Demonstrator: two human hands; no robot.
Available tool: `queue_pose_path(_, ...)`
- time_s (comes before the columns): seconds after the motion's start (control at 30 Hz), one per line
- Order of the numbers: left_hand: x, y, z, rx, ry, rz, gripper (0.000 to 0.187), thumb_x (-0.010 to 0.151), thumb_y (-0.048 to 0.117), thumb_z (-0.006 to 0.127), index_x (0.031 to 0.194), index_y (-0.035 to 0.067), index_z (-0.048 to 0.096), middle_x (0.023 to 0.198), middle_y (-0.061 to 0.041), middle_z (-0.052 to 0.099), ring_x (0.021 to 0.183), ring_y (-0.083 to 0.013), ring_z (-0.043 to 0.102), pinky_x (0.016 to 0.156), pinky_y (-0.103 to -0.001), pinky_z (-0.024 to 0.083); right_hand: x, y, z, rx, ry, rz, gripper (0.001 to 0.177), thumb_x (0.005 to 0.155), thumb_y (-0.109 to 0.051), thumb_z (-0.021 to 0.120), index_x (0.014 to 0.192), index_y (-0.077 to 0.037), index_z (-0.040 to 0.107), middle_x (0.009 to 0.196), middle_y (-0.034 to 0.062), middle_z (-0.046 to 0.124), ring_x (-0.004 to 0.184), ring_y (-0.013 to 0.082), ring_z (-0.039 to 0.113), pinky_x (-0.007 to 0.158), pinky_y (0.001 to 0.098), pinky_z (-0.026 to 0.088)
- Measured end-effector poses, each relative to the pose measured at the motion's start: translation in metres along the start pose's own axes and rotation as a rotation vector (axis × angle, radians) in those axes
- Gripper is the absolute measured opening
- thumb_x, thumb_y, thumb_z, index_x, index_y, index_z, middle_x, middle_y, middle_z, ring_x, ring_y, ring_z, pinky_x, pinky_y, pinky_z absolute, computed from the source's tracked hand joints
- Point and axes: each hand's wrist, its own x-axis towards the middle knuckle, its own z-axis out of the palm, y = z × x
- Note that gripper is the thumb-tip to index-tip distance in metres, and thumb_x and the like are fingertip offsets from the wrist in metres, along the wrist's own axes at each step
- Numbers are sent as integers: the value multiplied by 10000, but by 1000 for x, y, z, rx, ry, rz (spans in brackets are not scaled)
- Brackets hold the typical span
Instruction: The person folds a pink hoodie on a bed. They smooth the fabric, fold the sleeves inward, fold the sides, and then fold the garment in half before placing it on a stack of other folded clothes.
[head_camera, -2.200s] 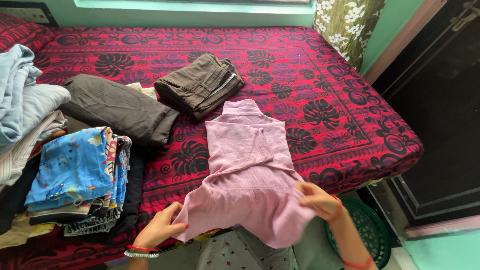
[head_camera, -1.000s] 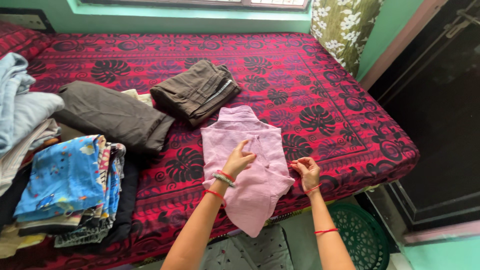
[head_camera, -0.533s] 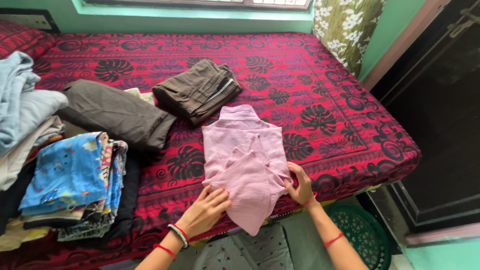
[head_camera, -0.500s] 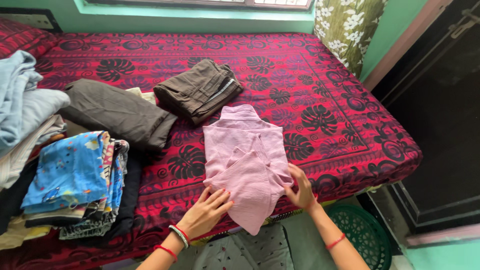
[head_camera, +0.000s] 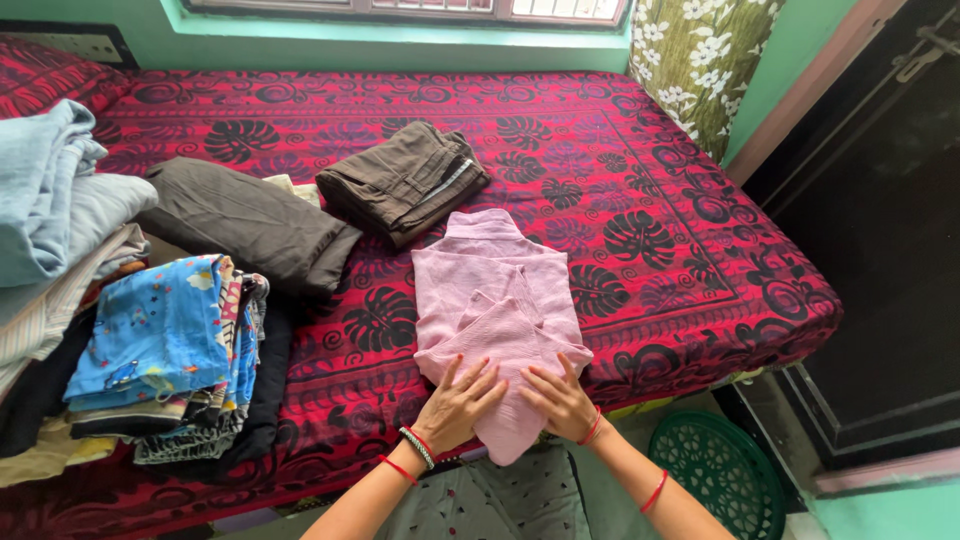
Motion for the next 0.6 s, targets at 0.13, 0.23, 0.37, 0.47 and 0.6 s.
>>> queue_pose_path(0.13,11,-19,14,-337,-76,-421,305,869,200,626,1169,151,657,1102,-171,730,1089,-356,689,1015,-546,473,11,26,18,343,51,448,209,861,-167,638,1038,-100,726,934,123,743,898,284,740,968,513,481)
queue_pose_path(0.23,41,-50,41,-405,-87,-893,308,913,313,611,1181,161,627,915,-262,718,924,-468,694,807,-577,530,26,64,54,344,-32,898,255,892,-297,677,892,-52,748,769,190,692,688,326,717,642,435,533)
queue_pose_path(0.37,65,-91,69,-446,-151,-1086,509,856,539,715,1070,86,629,984,-234,719,968,-432,684,841,-536,530,33,91,72,334,-118,1128,427,810,-469,749,882,-47,748,704,171,707,643,304,734,609,420,525)
queue_pose_path(0.47,67,-100,71,-448,-201,-1126,536,830,525,754,1094,79,620,1030,-217,718,1010,-397,688,865,-498,531,45,83,66,216,-97,1131,399,783,-467,806,890,-83,783,696,137,723,685,291,728,643,415,543)
queue_pose_path(0.6,56,-85,44,-563,-66,-987,532,818,416,763,1197,94,574,993,-218,757,998,-361,726,873,-451,549,62,54,30,227,49,1040,455,809,-349,776,1159,-77,674,903,160,739,824,313,730,752,413,570)
